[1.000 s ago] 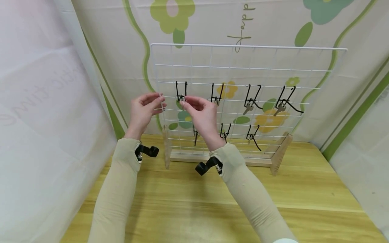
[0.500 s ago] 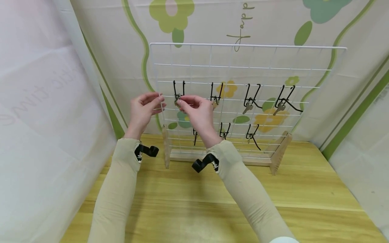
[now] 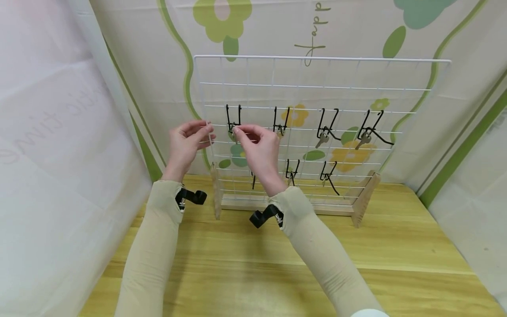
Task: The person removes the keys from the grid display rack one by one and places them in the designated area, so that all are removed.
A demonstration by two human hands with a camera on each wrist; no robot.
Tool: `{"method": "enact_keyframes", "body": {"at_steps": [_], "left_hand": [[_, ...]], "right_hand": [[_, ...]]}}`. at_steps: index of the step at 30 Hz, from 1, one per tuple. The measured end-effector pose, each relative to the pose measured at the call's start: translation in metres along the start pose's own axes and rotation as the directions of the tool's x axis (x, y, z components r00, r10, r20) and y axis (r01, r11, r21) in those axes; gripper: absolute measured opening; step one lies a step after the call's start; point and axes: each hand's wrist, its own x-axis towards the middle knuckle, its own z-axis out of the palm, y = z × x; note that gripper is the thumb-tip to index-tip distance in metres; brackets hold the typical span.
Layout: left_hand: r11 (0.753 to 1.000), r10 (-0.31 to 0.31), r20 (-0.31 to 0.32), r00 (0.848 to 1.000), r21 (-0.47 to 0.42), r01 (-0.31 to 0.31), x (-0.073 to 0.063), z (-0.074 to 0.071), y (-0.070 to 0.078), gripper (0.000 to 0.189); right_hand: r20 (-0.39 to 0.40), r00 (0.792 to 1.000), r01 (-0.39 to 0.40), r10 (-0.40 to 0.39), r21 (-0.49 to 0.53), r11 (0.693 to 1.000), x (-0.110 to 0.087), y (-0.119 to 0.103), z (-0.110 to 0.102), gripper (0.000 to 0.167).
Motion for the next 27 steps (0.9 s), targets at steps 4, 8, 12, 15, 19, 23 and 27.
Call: {"method": "enact_keyframes", "body": {"at_steps": [4, 8, 12, 15, 19, 23, 27], "left_hand": [[1.000, 0.007, -0.005, 1.000, 0.002, -0.007, 0.000, 0.000, -0.001, 0.022], [1.000, 0.011, -0.009, 1.000, 0.009, -0.011, 0.000, 0.001, -0.001, 0.023], [1.000, 0.015, -0.013, 1.000, 0.019, -0.015, 0.000, 0.001, -0.001, 0.023], [1.000, 0.015, -0.016, 1.000, 0.027, -0.015, 0.000, 0.001, -0.001, 0.023], [1.000, 0.017, -0.015, 1.000, 0.023, -0.017, 0.000, 0.000, -0.001, 0.023], [1.000, 0.019, -0.011, 1.000, 0.016, -0.018, 0.000, 0.000, -0.001, 0.023], [1.000, 0.020, -0.003, 1.000, 0.017, -0.020, 0.000, 0.000, -0.001, 0.022]], "right_hand": [[0.020, 1.000, 0.018, -0.019, 0.027, 0.999, -0.005, -0.002, -0.004, 0.015], [0.031, 0.999, 0.017, -0.019, 0.064, 0.998, -0.009, -0.005, -0.007, 0.014], [0.025, 0.999, 0.033, -0.034, 0.071, 0.997, -0.013, -0.009, -0.010, 0.013], [0.023, 0.999, 0.043, -0.044, 0.072, 0.997, -0.015, -0.012, -0.012, 0.013], [0.030, 0.998, 0.055, -0.058, 0.088, 0.995, -0.017, -0.017, -0.015, 0.013], [0.046, 0.997, 0.049, -0.055, 0.120, 0.992, -0.019, -0.022, -0.020, 0.015], [0.060, 0.997, 0.047, -0.057, 0.155, 0.987, -0.021, -0.026, -0.027, 0.015]]}}
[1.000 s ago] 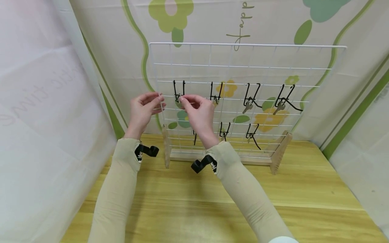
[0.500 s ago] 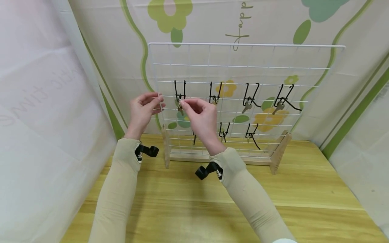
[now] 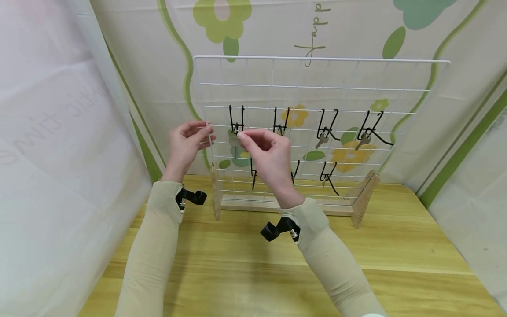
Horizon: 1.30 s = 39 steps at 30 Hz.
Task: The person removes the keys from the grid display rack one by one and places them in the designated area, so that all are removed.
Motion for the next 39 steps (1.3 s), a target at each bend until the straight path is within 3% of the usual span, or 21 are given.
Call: {"method": "enact_keyframes", "body": {"at_steps": [6, 12, 17, 23, 34, 39], "left_hand": [[1.000, -0.007, 0.003, 1.000, 0.002, 0.007, 0.000, -0.001, -0.001, 0.023], [1.000, -0.003, 0.001, 1.000, 0.000, 0.003, 0.000, -0.001, -0.001, 0.022], [1.000, -0.002, -0.001, 1.000, 0.001, 0.002, 0.000, -0.001, -0.001, 0.022], [1.000, -0.007, 0.000, 1.000, -0.008, 0.007, 0.002, -0.001, -0.001, 0.019], [1.000, -0.003, -0.003, 1.000, -0.003, 0.003, 0.001, -0.001, 0.000, 0.020], [1.000, -0.001, -0.003, 1.000, 0.015, 0.001, 0.002, -0.001, -0.001, 0.019]], "right_hand": [[0.044, 0.999, -0.010, 0.008, 0.034, 0.999, -0.012, 0.001, -0.013, 0.012], [0.138, 0.982, -0.133, 0.131, 0.003, 0.991, -0.041, 0.020, -0.023, 0.010], [0.185, 0.942, -0.277, 0.280, -0.043, 0.960, -0.071, 0.043, -0.029, 0.007], [0.227, 0.869, -0.443, 0.439, -0.033, 0.896, -0.104, 0.081, -0.033, 0.009], [0.207, 0.758, -0.606, 0.618, -0.126, 0.786, -0.162, 0.158, -0.028, 0.012], [0.179, 0.745, -0.624, 0.643, -0.152, 0.766, -0.174, 0.175, -0.022, 0.009]]}}
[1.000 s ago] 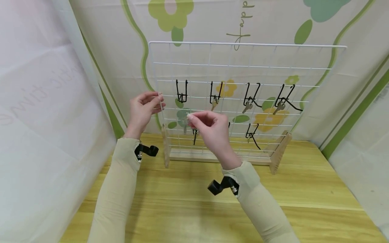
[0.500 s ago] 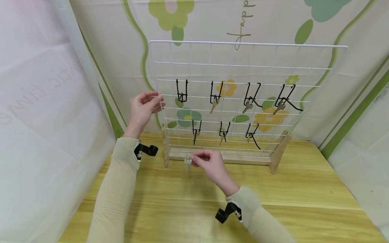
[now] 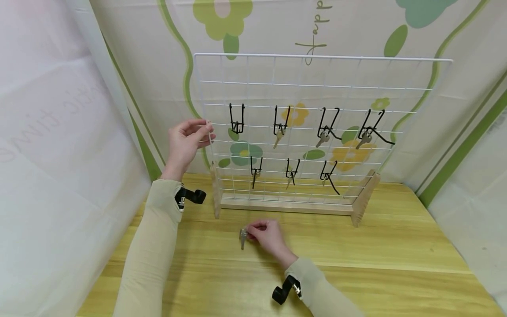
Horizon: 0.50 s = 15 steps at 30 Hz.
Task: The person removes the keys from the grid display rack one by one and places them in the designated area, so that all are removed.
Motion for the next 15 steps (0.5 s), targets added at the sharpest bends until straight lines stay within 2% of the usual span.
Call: {"method": "enact_keyframes", "body": {"at_steps": [5, 15], "left_hand": [[1.000, -0.001, 0.001, 1.000, 0.001, 0.001, 0.000, 0.000, 0.000, 0.019], [1.000, -0.004, 0.003, 1.000, -0.011, 0.004, -0.002, 0.001, 0.002, 0.021]], "right_hand": [[-0.010, 1.000, -0.012, 0.011, -0.027, 1.000, 0.002, 0.003, 0.004, 0.008], [0.033, 0.999, -0.025, 0.034, -0.246, 0.969, 0.011, -0.005, 0.008, 0.009]]}}
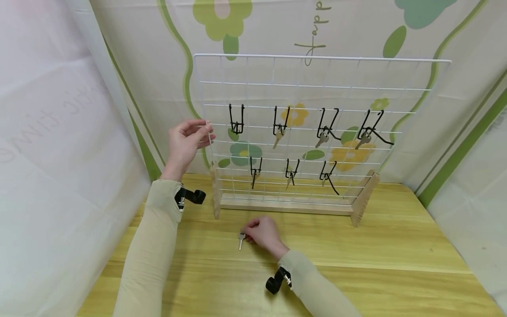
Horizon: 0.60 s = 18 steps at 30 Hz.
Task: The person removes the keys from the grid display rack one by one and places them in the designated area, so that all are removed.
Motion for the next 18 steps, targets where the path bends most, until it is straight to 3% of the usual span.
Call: {"method": "enact_keyframes", "body": {"at_steps": [8, 13, 18], "left_hand": [[1.000, -0.004, -0.002, 1.000, -0.002, 0.004, -0.0004, 0.0001, -0.0002, 0.023], [1.000, -0.002, -0.004, 1.000, 0.000, 0.002, 0.0003, 0.0001, -0.0009, 0.024], [1.000, -0.006, -0.005, 1.000, 0.003, 0.006, 0.0010, 0.0000, -0.0017, 0.024]], "right_hand": [[-0.008, 1.000, 0.008, -0.009, -0.076, 0.997, 0.0055, -0.0003, 0.0025, 0.011], [-0.011, 0.997, 0.074, -0.077, -0.155, 0.985, 0.0051, -0.0017, 0.0011, 0.011], [-0.031, 0.989, 0.128, -0.142, -0.272, 0.954, 0.0060, -0.0028, -0.0005, 0.011]]}}
